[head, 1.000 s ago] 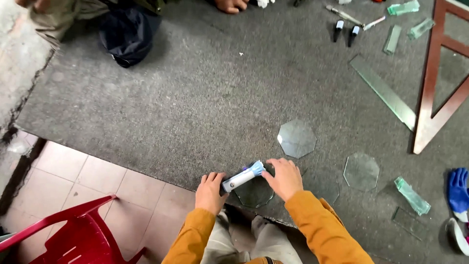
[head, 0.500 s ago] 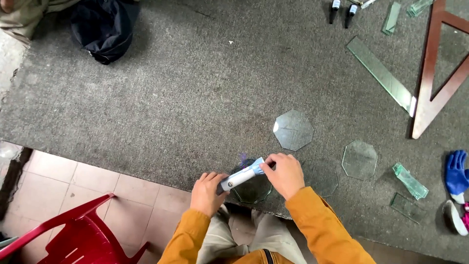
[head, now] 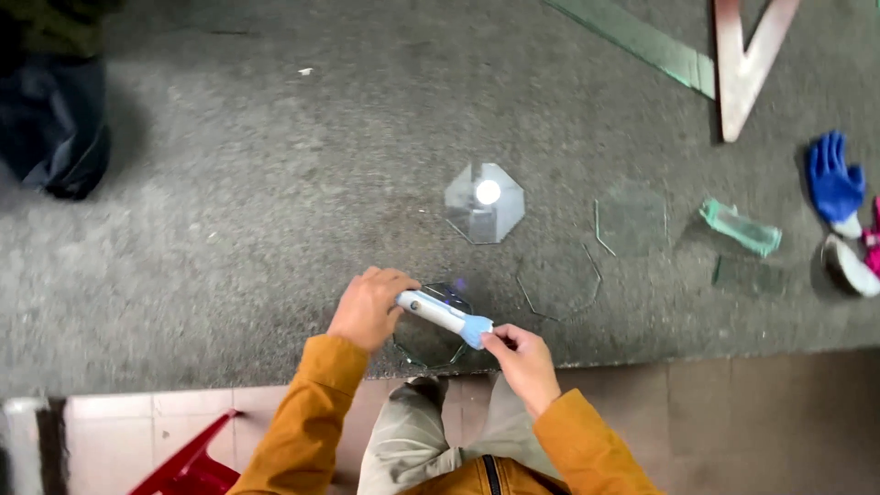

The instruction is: Smoothing the sharp edges of various cut glass pieces using a handheld abrasive stone.

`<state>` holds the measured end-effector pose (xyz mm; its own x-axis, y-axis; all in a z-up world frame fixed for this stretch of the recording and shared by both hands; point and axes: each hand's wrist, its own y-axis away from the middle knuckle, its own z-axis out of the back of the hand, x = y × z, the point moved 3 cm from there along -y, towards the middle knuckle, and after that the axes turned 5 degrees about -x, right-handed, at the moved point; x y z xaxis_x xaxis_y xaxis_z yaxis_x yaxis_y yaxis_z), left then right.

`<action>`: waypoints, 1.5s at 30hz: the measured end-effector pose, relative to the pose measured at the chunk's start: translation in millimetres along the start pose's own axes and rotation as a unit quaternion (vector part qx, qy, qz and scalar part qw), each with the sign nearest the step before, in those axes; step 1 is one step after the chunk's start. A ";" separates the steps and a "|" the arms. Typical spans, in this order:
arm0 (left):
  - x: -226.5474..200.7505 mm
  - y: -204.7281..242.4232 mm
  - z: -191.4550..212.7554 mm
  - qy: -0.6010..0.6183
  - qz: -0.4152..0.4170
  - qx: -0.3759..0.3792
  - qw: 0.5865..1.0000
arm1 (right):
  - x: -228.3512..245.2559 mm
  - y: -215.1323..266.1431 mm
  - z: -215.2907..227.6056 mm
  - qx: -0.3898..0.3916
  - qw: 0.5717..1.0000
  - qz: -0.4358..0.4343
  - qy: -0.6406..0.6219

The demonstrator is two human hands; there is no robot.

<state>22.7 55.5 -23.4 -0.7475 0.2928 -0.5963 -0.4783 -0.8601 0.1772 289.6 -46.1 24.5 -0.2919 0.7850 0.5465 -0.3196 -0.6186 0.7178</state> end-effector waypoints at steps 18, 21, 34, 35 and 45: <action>1.0 -62.6 -21.1 -0.053 0.065 0.152 0.985 | -41.8 -53.5 -19.5 0.007 0.999 -0.030 0.009; -0.1 -64.4 -23.3 -0.066 0.067 0.171 0.981 | -37.7 -54.0 -18.4 0.018 0.999 -0.042 0.028; 7.0 -67.5 -22.7 -0.027 0.092 0.167 0.981 | -36.2 -53.7 -25.6 0.049 0.997 -0.044 0.040; 7.0 -67.4 -22.7 -0.027 0.090 0.164 0.982 | -36.4 -53.9 -25.5 0.047 0.997 -0.042 0.036; 1.7 -65.5 -21.5 -0.036 0.109 0.173 0.978 | -33.7 -53.0 -23.4 0.043 0.998 -0.031 0.015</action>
<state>62.7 103.3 -52.9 -0.8739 0.1580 -0.4598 -0.4220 -0.7161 0.5560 295.3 -40.6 -42.0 -0.3009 0.8193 0.4880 -0.2589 -0.5627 0.7851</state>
